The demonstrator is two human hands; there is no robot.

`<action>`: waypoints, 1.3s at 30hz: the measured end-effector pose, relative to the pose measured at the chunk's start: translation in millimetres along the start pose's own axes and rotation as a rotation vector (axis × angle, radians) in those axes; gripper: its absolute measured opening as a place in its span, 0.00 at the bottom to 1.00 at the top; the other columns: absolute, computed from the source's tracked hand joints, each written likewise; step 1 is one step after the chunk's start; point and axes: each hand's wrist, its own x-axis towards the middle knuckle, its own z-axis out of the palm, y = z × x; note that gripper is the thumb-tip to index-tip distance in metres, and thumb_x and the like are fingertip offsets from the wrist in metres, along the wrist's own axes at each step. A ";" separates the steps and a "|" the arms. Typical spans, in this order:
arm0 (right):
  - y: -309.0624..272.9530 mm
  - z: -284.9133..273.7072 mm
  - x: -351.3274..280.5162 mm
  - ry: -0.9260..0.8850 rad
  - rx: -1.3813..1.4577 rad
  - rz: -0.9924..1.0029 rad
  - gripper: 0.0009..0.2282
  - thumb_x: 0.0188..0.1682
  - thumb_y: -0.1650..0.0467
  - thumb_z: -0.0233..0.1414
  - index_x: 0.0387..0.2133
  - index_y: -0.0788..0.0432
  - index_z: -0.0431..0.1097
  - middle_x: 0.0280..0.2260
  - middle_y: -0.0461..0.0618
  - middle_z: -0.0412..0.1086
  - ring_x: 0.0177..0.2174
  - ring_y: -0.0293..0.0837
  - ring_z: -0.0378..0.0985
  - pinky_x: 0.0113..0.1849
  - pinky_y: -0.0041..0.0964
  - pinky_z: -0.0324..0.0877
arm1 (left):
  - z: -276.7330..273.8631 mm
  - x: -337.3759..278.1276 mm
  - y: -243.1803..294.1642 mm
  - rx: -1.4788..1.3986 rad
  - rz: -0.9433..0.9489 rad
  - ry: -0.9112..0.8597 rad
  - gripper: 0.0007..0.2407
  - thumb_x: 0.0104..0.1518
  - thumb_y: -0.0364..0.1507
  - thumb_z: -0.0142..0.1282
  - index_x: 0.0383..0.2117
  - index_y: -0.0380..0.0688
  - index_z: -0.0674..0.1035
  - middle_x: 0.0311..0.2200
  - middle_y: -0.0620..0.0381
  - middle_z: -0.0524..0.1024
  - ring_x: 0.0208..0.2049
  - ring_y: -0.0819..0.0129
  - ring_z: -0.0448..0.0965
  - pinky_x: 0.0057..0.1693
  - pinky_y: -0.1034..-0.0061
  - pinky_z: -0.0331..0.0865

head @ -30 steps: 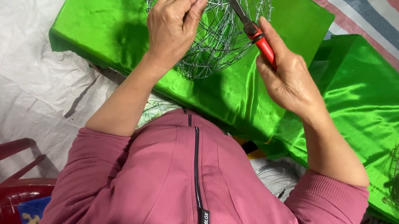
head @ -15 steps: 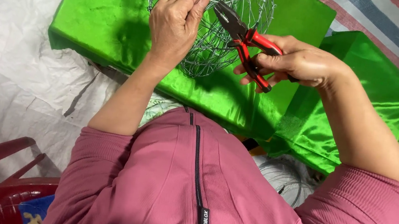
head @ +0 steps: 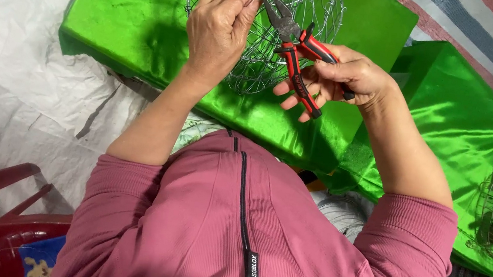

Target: Using pliers to twist and secure wire intersections on a spherical wire mesh structure

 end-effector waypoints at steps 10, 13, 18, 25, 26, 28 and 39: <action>7.3 -5.0 4.2 -0.030 0.049 -0.025 0.28 0.53 0.67 0.55 0.63 0.62 0.52 0.50 0.88 0.65 0.44 0.82 0.76 0.38 0.73 0.78 | 5.3 -3.9 -4.9 0.013 0.007 -0.021 0.12 0.71 0.36 0.46 0.31 0.47 0.77 0.20 0.62 0.75 0.20 0.71 0.67 0.32 0.70 0.59; 2.0 3.8 0.3 0.027 0.042 -0.094 0.30 0.54 0.69 0.55 0.67 0.62 0.49 0.41 0.84 0.70 0.36 0.70 0.81 0.31 0.61 0.82 | 7.3 -4.3 -7.6 0.024 0.023 -0.017 0.11 0.71 0.34 0.46 0.32 0.45 0.77 0.21 0.60 0.76 0.20 0.69 0.69 0.32 0.70 0.60; 6.6 8.1 -0.6 0.130 0.054 -0.069 0.27 0.55 0.75 0.51 0.69 0.56 0.52 0.39 0.74 0.73 0.35 0.62 0.82 0.32 0.52 0.82 | 12.6 -8.0 -14.8 0.040 0.023 -0.033 0.09 0.70 0.30 0.46 0.34 0.45 0.80 0.22 0.60 0.78 0.21 0.70 0.70 0.30 0.73 0.61; 24.3 7.1 8.3 0.025 0.146 -0.107 0.32 0.55 0.76 0.50 0.71 0.54 0.43 0.46 0.86 0.67 0.40 0.73 0.79 0.34 0.69 0.80 | 8.6 -7.3 -10.3 0.010 0.021 -0.033 0.09 0.70 0.29 0.45 0.32 0.44 0.79 0.19 0.62 0.72 0.20 0.70 0.67 0.31 0.71 0.60; 27.5 6.5 8.5 0.034 0.215 -0.135 0.31 0.55 0.76 0.51 0.71 0.55 0.44 0.43 0.85 0.68 0.38 0.72 0.80 0.32 0.62 0.80 | 8.8 -7.4 -10.5 0.000 0.019 -0.042 0.09 0.69 0.27 0.46 0.32 0.44 0.78 0.18 0.62 0.70 0.20 0.70 0.65 0.32 0.71 0.60; 29.3 7.9 9.0 0.041 0.282 -0.160 0.31 0.54 0.76 0.53 0.70 0.56 0.46 0.40 0.84 0.70 0.35 0.70 0.81 0.30 0.55 0.81 | 9.9 -6.7 -11.0 -0.008 0.016 -0.049 0.08 0.68 0.25 0.46 0.32 0.44 0.77 0.17 0.63 0.67 0.20 0.70 0.63 0.32 0.71 0.59; 5.0 60.6 4.7 0.317 -0.252 -0.199 0.21 0.56 0.71 0.49 0.62 0.62 0.55 0.33 0.63 0.73 0.26 0.50 0.79 0.23 0.37 0.75 | 12.7 -8.2 -11.3 0.018 0.015 -0.076 0.07 0.68 0.26 0.47 0.36 0.43 0.80 0.17 0.65 0.67 0.21 0.70 0.64 0.28 0.73 0.58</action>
